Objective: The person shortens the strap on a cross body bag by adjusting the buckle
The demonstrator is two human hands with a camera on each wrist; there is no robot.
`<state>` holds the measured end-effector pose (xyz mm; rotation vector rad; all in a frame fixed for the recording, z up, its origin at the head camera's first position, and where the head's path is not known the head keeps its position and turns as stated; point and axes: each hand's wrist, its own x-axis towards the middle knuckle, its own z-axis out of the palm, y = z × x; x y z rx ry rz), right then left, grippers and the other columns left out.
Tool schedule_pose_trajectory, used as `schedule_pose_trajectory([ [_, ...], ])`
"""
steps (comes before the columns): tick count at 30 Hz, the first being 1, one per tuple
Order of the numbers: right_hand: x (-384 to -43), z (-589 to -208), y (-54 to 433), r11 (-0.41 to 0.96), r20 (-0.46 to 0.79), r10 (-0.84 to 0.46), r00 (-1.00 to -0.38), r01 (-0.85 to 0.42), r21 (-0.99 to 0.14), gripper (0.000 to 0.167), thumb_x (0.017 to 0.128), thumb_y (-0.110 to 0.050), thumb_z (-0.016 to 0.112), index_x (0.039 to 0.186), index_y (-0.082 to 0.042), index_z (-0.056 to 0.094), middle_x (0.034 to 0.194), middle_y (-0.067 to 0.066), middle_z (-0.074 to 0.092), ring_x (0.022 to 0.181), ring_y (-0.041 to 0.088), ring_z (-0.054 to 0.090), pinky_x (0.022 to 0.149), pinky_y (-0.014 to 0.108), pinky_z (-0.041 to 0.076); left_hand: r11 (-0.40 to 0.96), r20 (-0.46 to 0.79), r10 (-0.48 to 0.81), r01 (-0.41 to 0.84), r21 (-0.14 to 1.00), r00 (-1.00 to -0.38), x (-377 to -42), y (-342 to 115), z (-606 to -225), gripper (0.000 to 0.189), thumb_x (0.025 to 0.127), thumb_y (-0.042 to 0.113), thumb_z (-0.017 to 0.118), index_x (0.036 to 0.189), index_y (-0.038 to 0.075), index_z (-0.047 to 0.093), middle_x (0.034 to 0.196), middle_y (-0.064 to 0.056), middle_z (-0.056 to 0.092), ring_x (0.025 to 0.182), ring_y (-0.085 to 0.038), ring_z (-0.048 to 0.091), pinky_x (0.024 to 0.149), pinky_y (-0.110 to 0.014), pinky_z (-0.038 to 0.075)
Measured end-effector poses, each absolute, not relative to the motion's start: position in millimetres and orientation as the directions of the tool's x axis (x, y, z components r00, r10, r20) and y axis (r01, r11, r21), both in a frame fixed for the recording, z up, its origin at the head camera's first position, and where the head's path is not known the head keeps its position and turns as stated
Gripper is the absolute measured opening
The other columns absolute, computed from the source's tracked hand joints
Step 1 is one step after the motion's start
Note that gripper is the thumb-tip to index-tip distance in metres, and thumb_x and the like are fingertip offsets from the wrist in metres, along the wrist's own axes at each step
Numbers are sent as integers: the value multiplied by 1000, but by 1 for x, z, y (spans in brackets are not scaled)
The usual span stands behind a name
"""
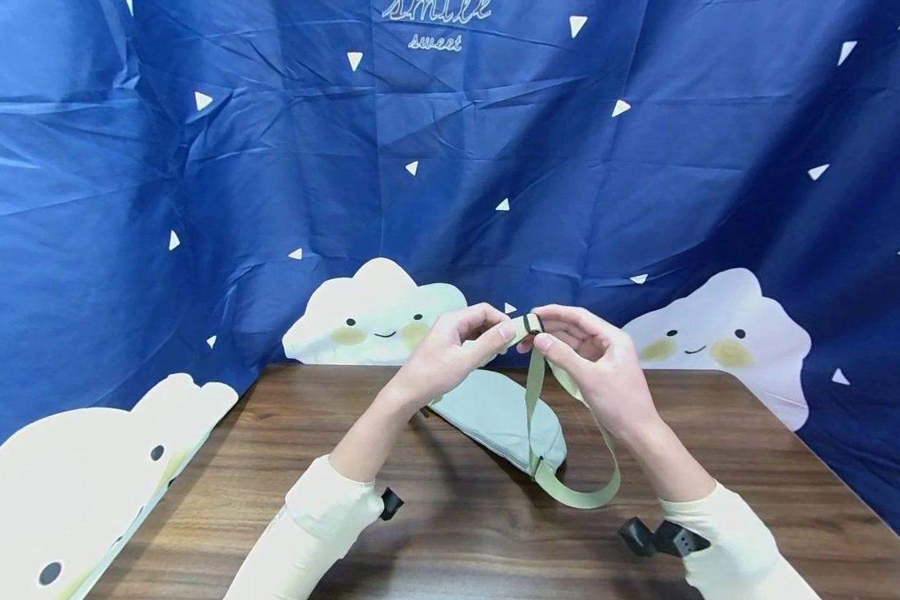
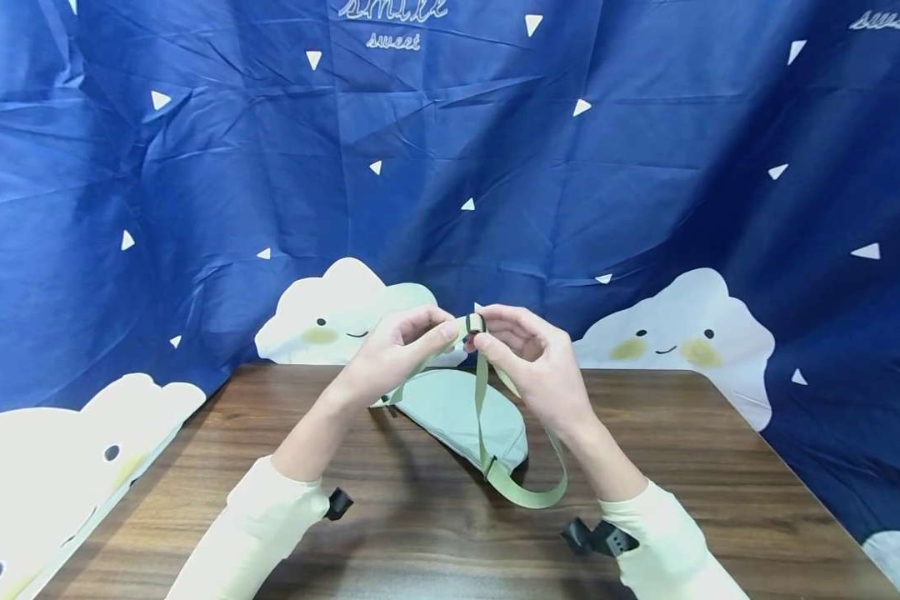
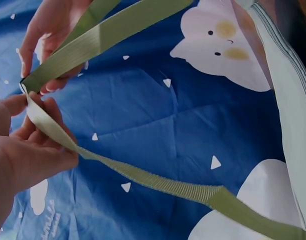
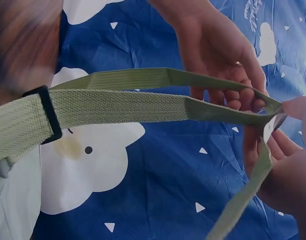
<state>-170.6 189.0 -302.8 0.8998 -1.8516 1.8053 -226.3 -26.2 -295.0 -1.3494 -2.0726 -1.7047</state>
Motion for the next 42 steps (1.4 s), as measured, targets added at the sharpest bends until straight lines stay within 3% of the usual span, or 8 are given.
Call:
schedule_pose_trajectory([
  [5,-170,-303,190,-49,686,-208,-698,-693,-720,35,94,4,70,128,8,61,111,26,68,102,36,67,91,34,52,-83,573,569,652,754,-590,-223,-27,-294,22,103,29,63,103,9,71,91,-9,65,87,-27,60,81,-45,50],
  [10,-170,-305,188,-29,670,-230,-706,-683,-730,39,92,4,72,130,6,61,117,21,67,108,38,64,91,34,53,-135,551,590,601,788,-590,-222,-26,-295,21,103,25,62,103,5,70,90,-13,64,89,-29,61,89,-43,50],
  [14,-170,-304,187,-24,679,-217,-701,-692,-722,41,91,5,73,130,3,61,115,23,67,108,37,64,91,36,53,-143,526,618,575,806,-584,-224,-26,-293,24,104,25,60,104,2,68,89,-12,64,94,-36,58,87,-35,48],
  [22,-169,-300,191,-40,732,-178,-658,-738,-674,42,88,14,71,128,6,61,112,25,67,103,34,66,90,35,53,-78,447,670,542,837,-593,-229,-35,-289,26,106,30,57,104,5,65,91,-13,62,84,-24,50,73,-31,39],
  [27,-169,-299,191,-55,728,-202,-655,-734,-677,43,87,15,71,128,7,60,112,26,66,105,35,65,91,36,53,-128,459,669,518,846,-584,-230,-37,-290,23,105,26,60,100,4,65,90,-15,58,90,-22,53,79,-32,42],
  [36,-170,-304,187,28,717,-278,-639,-752,-659,44,86,15,73,127,4,63,113,22,67,102,31,65,87,32,52,-123,485,673,563,817,-558,-225,-37,-291,19,104,22,60,99,5,67,90,-18,58,94,-30,55,86,-33,44],
  [42,-170,-304,188,113,726,-263,-635,-768,-631,45,88,11,73,130,-3,65,108,17,69,97,29,65,84,31,52,-92,462,673,554,828,-578,-226,-37,-290,27,105,30,59,103,4,66,92,-16,61,91,-22,55,83,-33,43],
])
